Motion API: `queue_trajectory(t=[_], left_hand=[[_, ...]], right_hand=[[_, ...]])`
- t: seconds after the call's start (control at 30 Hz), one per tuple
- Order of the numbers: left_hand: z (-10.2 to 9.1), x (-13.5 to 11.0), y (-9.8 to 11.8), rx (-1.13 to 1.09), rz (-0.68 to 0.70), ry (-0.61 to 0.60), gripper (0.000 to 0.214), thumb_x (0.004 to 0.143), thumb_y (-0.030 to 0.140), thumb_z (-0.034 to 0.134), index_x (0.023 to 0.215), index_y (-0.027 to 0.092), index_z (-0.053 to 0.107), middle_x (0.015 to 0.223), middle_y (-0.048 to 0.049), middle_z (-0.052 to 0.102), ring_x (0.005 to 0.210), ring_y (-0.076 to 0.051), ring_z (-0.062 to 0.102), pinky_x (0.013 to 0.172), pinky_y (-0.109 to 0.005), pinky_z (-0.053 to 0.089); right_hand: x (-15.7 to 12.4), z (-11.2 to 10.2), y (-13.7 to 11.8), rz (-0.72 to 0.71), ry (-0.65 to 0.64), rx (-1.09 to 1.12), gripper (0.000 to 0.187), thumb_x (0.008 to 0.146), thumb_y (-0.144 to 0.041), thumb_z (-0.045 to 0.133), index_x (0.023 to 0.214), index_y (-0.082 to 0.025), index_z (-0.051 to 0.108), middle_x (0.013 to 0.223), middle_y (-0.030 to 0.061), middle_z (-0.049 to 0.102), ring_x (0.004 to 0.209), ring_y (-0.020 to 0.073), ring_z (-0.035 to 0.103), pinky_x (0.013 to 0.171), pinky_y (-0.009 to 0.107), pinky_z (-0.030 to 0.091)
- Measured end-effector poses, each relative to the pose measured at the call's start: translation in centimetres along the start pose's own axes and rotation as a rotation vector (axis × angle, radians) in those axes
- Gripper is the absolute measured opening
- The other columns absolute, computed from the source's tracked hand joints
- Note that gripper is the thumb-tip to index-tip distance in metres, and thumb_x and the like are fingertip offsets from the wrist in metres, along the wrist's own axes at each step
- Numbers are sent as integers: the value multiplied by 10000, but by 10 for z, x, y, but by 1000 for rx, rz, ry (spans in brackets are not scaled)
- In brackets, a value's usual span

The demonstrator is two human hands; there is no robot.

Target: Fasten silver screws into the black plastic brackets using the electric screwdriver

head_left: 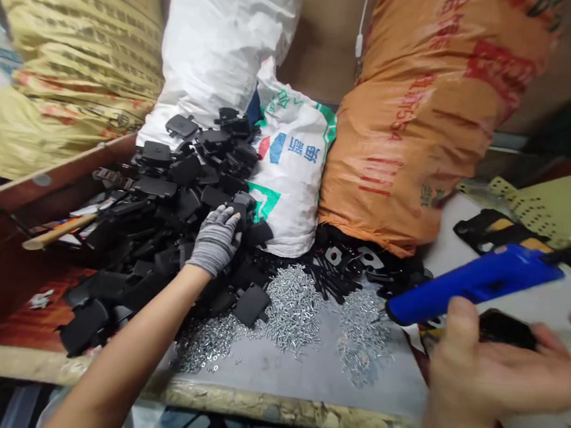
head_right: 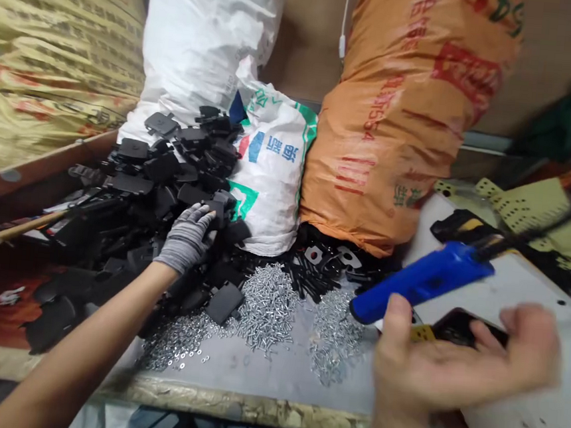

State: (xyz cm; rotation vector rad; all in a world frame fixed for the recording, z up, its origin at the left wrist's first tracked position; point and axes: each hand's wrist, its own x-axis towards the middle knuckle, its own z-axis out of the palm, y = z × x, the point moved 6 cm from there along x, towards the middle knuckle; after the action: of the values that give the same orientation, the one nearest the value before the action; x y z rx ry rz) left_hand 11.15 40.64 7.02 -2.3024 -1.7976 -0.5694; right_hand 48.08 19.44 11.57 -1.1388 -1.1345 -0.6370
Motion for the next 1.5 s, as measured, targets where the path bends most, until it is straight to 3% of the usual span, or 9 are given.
queue_trajectory(t=[0.07, 0.2, 0.37, 0.53, 0.73, 0.83, 0.93, 1.2, 1.5], left_hand=[[6, 5, -1, 24, 50, -40, 500, 891, 166, 552, 1386, 137, 614, 1516, -154, 537, 1470, -326, 395, 1218, -480, 318], [10, 14, -1, 87, 118, -104, 536, 927, 151, 485, 1451, 236, 564, 1443, -150, 597, 1365, -326, 504, 1112, -462, 419], [5, 28, 3, 140, 182, -149, 623, 922, 79, 408, 1466, 359, 526, 1159, -147, 683, 1087, -303, 628, 925, -439, 495], [-12, 37, 1, 120, 155, -99, 470, 919, 158, 456, 1348, 246, 626, 1211, -155, 642, 1053, -304, 625, 900, -416, 513], [-51, -24, 24, -461, -116, 365, 523, 847, 209, 553, 1366, 173, 506, 1273, -116, 605, 1082, -250, 642, 986, -405, 530], [-31, -75, 72, -909, -80, 102, 400, 844, 280, 589, 1227, 170, 549, 1156, -88, 674, 1041, -220, 667, 986, -378, 547], [-7, -120, 101, -1279, -269, -130, 412, 851, 366, 633, 1199, 163, 548, 1212, -119, 674, 1094, -238, 677, 982, -395, 566], [-1, -158, 113, -1448, -402, -39, 422, 734, 269, 786, 1117, 219, 614, 1259, -84, 720, 1150, -244, 705, 990, -384, 601], [12, -174, 124, -1556, -484, -219, 424, 681, 262, 857, 1058, 192, 675, 1139, -94, 782, 1007, -259, 767, 907, -389, 643]], right_hand=[[-15, 13, -28, -277, 49, -6, 745, 781, -266, 783, 1443, -356, 455, 1270, 77, 606, 1155, 292, 584, 947, 459, 529], [-79, 119, 6, 68, -1167, -267, 260, 961, -168, 508, 1177, -204, 648, 1086, 77, 710, 1019, 198, 663, 947, 318, 508], [-123, 158, 48, 229, -1480, -466, 246, 777, -3, 598, 961, -108, 724, 935, 181, 742, 925, 281, 721, 837, 338, 497], [-110, 152, 55, 272, -1465, -367, 181, 763, -56, 623, 917, -97, 709, 941, 199, 728, 896, 298, 708, 807, 363, 497], [-87, 114, 26, 380, -1250, -31, 70, 855, -231, 613, 873, -178, 654, 1023, 83, 731, 905, 200, 704, 795, 319, 561], [-84, 89, -17, 426, -882, 308, 115, 904, -286, 644, 975, -199, 671, 1030, 84, 747, 908, 206, 717, 782, 354, 594], [-87, 70, -61, 240, -660, 498, 244, 891, -150, 674, 1100, -267, 721, 1007, 51, 769, 949, 215, 710, 871, 416, 585], [-112, 63, -74, 313, -657, 415, 259, 909, -108, 655, 1122, -229, 739, 920, 57, 767, 819, 193, 714, 757, 365, 611], [-123, 44, -73, 343, -737, 356, 184, 934, -160, 622, 1069, -213, 736, 836, 50, 740, 741, 175, 690, 702, 329, 599]])
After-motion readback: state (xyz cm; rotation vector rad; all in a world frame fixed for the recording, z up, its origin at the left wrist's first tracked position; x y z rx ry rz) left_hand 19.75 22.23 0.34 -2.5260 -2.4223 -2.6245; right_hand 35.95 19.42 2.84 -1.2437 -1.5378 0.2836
